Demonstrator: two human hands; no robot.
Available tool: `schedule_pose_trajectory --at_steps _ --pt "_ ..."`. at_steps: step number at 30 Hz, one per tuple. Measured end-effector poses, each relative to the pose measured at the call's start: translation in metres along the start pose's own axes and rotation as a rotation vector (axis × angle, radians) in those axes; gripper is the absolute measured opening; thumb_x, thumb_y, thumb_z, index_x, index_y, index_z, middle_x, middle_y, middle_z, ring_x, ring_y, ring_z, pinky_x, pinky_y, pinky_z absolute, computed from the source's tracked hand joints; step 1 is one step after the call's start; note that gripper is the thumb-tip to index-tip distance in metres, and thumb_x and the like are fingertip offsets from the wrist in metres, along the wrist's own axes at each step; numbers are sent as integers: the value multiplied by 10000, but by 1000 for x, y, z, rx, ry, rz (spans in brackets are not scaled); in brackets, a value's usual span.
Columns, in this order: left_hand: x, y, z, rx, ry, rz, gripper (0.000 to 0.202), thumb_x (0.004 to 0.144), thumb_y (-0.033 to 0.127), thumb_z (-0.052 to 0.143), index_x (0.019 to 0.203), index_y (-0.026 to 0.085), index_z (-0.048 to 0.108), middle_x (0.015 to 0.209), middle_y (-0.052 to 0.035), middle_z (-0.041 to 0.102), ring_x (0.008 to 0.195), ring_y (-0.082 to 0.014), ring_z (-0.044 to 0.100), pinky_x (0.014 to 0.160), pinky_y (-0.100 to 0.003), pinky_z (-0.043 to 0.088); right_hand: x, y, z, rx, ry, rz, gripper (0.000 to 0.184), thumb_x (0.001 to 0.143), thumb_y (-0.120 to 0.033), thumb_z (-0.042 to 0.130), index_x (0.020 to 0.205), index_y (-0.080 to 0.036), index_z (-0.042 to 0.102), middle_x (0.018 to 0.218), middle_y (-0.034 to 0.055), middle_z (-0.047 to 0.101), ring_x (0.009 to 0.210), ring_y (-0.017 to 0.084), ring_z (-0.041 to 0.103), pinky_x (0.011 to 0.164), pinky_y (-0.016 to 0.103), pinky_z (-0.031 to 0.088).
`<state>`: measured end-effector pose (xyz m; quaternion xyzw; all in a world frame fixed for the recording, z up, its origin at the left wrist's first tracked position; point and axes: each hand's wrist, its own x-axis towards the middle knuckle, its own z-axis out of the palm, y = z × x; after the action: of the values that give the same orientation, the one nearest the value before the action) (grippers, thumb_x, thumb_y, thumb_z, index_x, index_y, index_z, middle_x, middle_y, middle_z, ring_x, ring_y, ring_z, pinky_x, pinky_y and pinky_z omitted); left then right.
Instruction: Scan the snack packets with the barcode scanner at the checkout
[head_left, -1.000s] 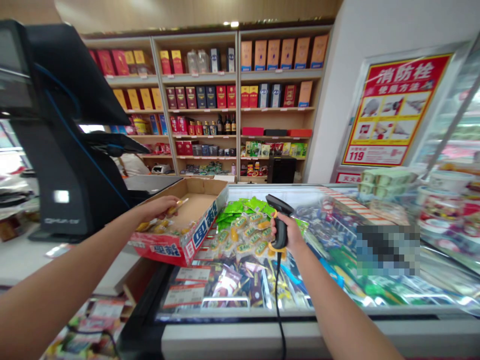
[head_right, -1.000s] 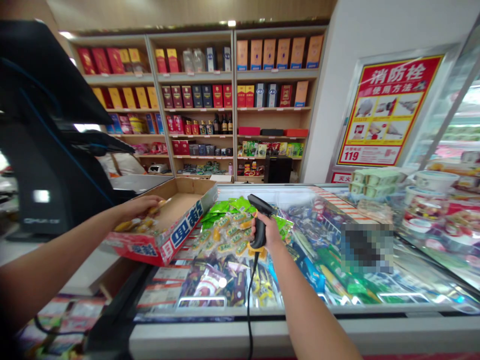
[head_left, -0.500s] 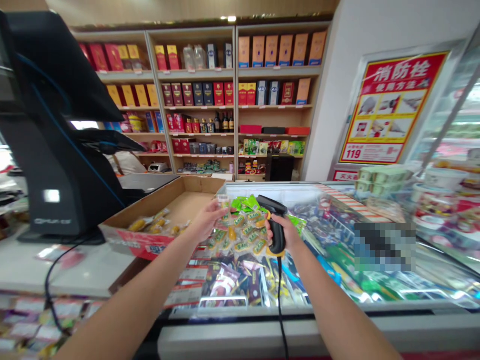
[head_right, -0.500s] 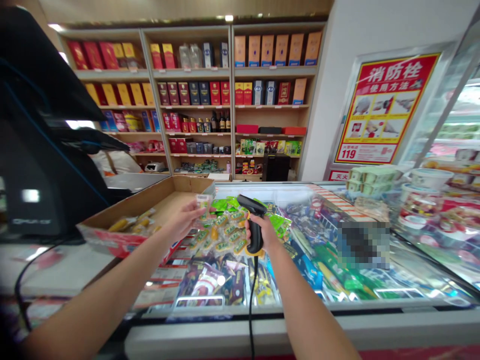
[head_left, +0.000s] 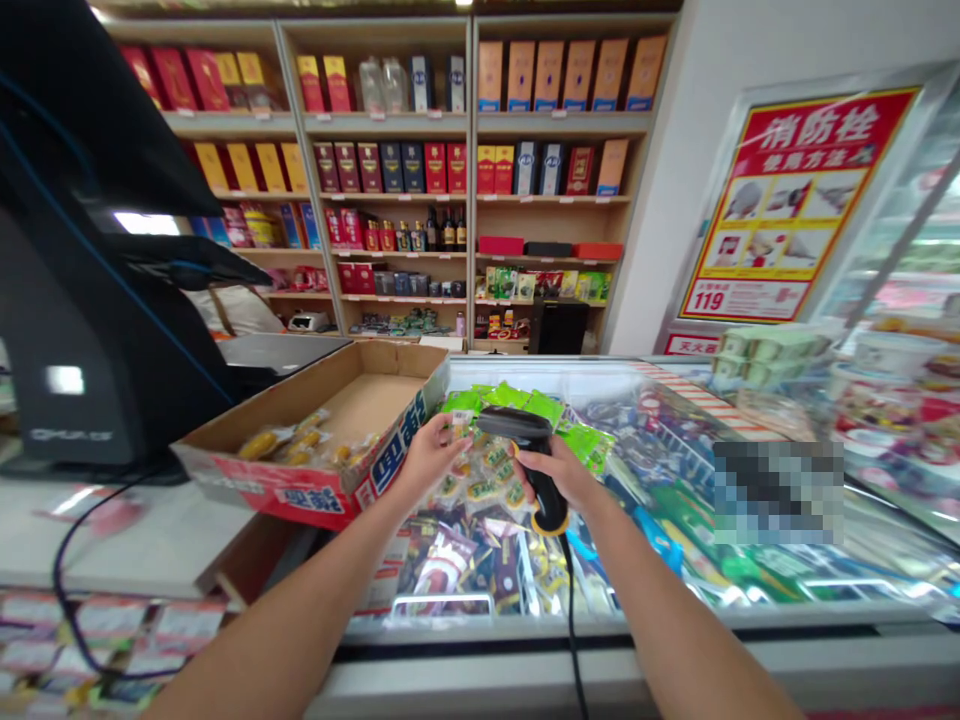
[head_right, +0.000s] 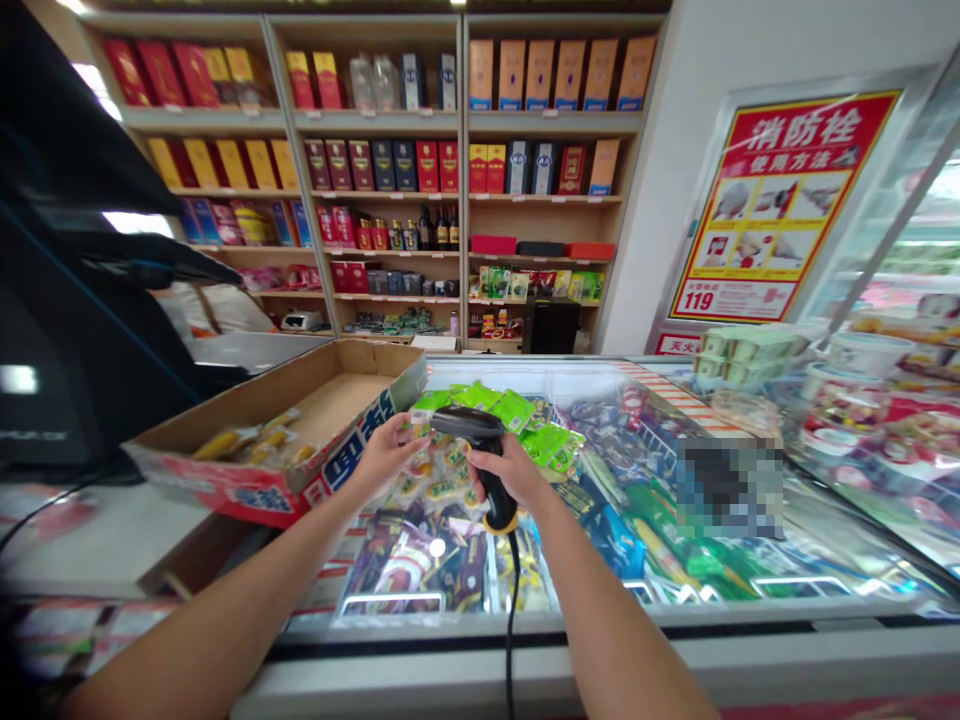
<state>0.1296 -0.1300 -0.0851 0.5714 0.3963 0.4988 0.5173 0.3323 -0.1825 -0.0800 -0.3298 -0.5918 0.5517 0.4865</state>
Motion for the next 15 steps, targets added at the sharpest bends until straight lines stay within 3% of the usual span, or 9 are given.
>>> schedule_pose_trajectory --at_steps 8,15 --pt "1 -2 1 -5 -1 9 543 524 365 783 964 176 527 824 -44 681 671 -214 665 369 -254 508 3 4 0 -10 19 24 268 701 -388 694 716 -143 585 514 -13 586 361 115 545 367 219 449" --pt "1 -4 0 -16 11 3 537 522 391 788 921 185 492 813 -36 667 675 -203 652 390 -257 507 4 5 -2 31 50 29 270 698 -387 703 755 -143 604 524 -8 607 358 120 554 361 219 451"
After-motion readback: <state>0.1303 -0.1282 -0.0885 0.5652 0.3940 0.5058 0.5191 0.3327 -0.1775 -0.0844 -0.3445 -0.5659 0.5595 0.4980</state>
